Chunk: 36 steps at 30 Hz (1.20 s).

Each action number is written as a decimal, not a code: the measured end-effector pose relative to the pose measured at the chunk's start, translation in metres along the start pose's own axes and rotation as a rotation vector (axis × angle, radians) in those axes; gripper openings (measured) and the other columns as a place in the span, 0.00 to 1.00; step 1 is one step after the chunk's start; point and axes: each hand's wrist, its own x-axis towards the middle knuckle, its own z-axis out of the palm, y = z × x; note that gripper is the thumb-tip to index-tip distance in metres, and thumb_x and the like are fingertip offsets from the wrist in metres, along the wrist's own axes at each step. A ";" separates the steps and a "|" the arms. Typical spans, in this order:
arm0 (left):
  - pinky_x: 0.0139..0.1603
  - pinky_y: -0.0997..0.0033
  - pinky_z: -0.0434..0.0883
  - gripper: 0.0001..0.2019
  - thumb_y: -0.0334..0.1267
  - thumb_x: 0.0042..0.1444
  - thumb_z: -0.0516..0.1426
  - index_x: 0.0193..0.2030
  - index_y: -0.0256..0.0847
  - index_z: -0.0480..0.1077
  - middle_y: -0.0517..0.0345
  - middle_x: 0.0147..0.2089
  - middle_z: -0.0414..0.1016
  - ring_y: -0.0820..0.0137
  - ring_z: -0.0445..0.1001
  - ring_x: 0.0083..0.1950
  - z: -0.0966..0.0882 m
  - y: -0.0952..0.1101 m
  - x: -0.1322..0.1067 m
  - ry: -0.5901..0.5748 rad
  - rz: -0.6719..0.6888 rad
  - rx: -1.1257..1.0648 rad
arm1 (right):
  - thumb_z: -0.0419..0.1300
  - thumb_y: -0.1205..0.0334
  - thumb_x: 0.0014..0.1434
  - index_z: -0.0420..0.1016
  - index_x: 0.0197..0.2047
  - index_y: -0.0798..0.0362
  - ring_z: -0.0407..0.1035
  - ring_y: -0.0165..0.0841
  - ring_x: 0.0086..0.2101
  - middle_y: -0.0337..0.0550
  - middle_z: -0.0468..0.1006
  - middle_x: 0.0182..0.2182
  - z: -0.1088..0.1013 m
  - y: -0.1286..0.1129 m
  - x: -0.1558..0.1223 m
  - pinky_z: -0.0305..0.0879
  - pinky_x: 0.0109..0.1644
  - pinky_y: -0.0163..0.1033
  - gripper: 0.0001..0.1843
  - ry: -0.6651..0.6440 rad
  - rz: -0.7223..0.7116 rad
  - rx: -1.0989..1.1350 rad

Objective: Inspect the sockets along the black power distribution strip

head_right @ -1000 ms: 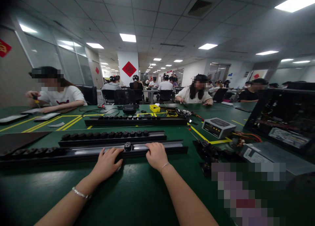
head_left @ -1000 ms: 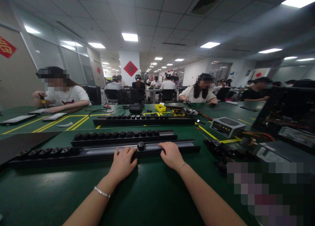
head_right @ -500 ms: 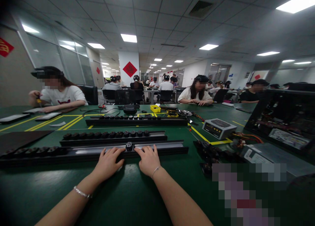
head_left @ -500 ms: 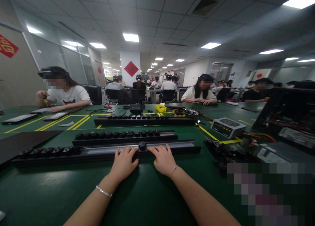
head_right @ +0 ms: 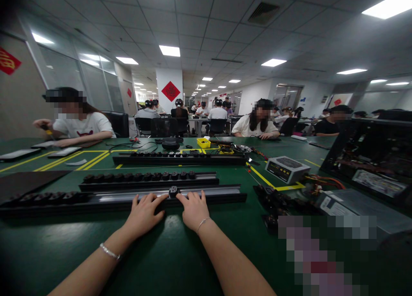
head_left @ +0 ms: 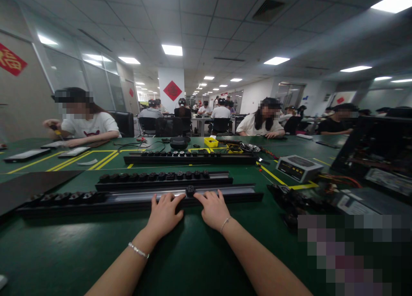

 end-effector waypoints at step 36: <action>0.60 0.38 0.35 0.29 0.44 0.49 0.52 0.60 0.53 0.54 0.51 0.54 0.60 0.58 0.56 0.59 0.003 0.002 -0.004 -0.020 0.017 -0.021 | 0.47 0.71 0.52 0.61 0.56 0.45 0.64 0.36 0.40 0.47 0.71 0.39 -0.013 0.014 0.005 0.52 0.48 0.40 0.28 -0.071 -0.054 -0.090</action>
